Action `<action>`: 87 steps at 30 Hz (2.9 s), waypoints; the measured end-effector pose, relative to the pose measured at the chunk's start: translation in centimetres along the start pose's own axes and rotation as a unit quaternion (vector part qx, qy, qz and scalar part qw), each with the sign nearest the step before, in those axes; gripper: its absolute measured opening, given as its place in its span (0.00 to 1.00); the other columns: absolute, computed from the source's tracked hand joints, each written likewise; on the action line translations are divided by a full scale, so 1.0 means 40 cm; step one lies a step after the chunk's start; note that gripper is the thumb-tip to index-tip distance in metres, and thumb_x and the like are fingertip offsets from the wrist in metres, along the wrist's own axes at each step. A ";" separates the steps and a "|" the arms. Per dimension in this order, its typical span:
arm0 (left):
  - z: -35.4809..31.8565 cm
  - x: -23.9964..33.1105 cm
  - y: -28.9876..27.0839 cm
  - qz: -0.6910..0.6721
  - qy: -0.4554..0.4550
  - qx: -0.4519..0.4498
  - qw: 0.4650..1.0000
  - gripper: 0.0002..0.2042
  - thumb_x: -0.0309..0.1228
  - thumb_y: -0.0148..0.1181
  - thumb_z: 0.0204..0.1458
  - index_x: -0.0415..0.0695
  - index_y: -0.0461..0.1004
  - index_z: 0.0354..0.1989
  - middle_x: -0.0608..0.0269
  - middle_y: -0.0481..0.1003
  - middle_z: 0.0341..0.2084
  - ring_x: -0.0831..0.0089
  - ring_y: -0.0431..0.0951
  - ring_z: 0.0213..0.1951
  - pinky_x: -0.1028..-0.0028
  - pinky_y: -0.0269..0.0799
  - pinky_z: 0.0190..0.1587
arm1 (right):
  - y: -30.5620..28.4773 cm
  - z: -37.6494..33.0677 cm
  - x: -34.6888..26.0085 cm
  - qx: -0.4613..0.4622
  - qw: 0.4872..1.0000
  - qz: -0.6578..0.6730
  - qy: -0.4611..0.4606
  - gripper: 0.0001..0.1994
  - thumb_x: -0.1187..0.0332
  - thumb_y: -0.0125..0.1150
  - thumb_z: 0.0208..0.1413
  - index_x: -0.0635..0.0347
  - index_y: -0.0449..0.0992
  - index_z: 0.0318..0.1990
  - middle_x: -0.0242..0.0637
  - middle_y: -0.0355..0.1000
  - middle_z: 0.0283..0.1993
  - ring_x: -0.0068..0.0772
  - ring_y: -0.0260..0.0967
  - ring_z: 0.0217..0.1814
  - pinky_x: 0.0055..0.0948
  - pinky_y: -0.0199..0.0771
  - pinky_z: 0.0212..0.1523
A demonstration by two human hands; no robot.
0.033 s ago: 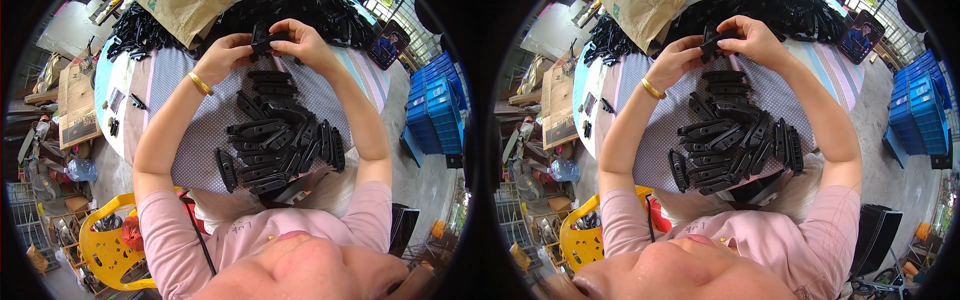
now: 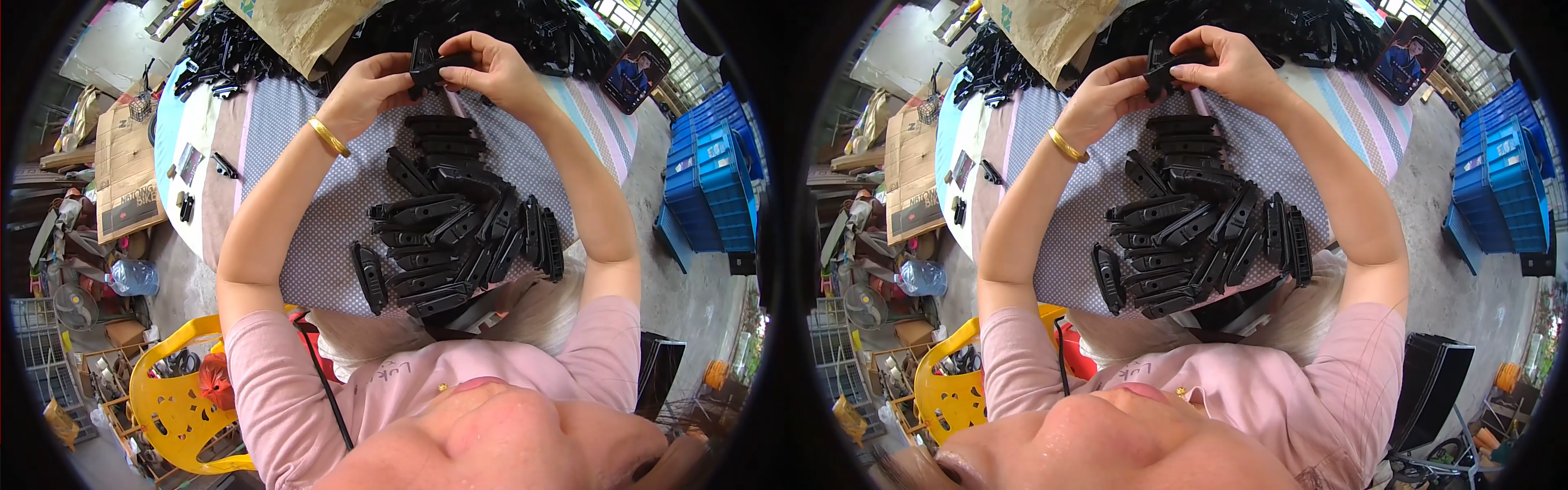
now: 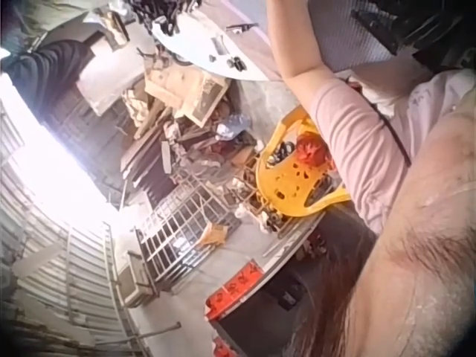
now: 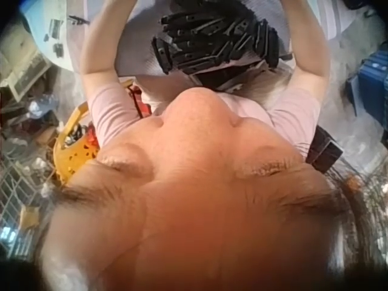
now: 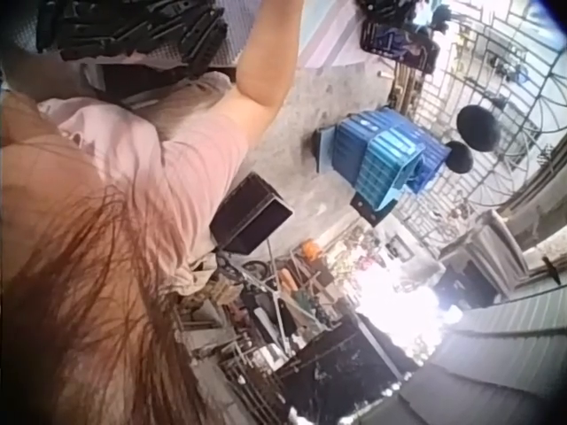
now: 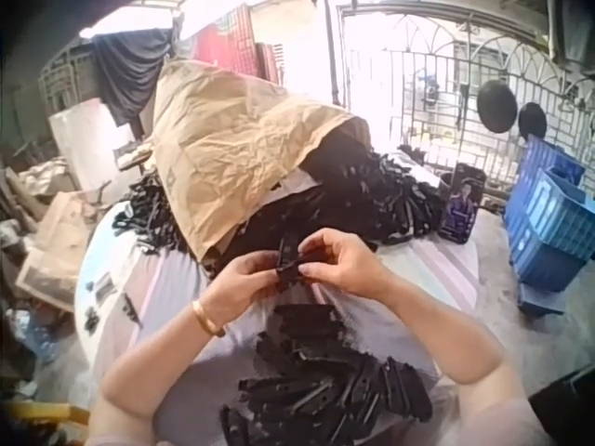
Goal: Inspecting and assembling black plastic hair claw clips at a manufacturing workstation.
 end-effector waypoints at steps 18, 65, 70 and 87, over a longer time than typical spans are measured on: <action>-0.020 0.003 0.042 0.236 0.183 0.150 0.943 0.18 0.21 0.64 0.41 0.37 0.72 0.44 0.62 0.76 0.33 0.77 0.77 0.36 0.79 0.73 0.40 | 0.061 -0.019 -0.012 0.048 0.997 0.047 0.049 0.15 0.66 0.64 0.50 0.65 0.75 0.43 0.31 0.74 0.31 0.16 0.68 0.29 0.15 0.68 0.30; 0.053 -0.054 -0.012 0.451 0.140 0.110 0.874 0.28 0.29 0.64 0.40 0.39 0.64 0.53 0.50 0.75 0.34 0.61 0.77 0.35 0.69 0.73 0.40 | -0.005 -0.008 0.010 0.054 0.896 -0.440 0.025 0.19 0.60 0.62 0.40 0.62 0.76 0.39 0.47 0.74 0.31 0.43 0.73 0.34 0.34 0.72 0.35; 0.017 -0.030 -0.015 0.220 -0.025 0.096 0.970 0.28 0.22 0.58 0.41 0.31 0.61 0.55 0.56 0.73 0.34 0.75 0.73 0.32 0.79 0.71 0.33 | -0.024 -0.012 0.024 0.015 0.923 -0.384 0.033 0.18 0.63 0.63 0.40 0.67 0.75 0.36 0.44 0.73 0.28 0.35 0.73 0.31 0.29 0.71 0.34; -0.018 -0.001 0.059 0.297 0.204 0.143 0.922 0.23 0.19 0.62 0.41 0.39 0.67 0.50 0.63 0.74 0.32 0.78 0.75 0.34 0.78 0.73 0.37 | 0.067 -0.032 -0.013 0.080 0.980 -0.171 -0.060 0.10 0.73 0.67 0.45 0.64 0.71 0.32 0.31 0.72 0.30 0.16 0.70 0.33 0.17 0.71 0.35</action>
Point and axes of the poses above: each hand's wrist, its own z-axis towards the middle knuckle, its own y-axis out of the palm, x = y × z, the point moved 1 cm from there along z, towards the middle knuckle
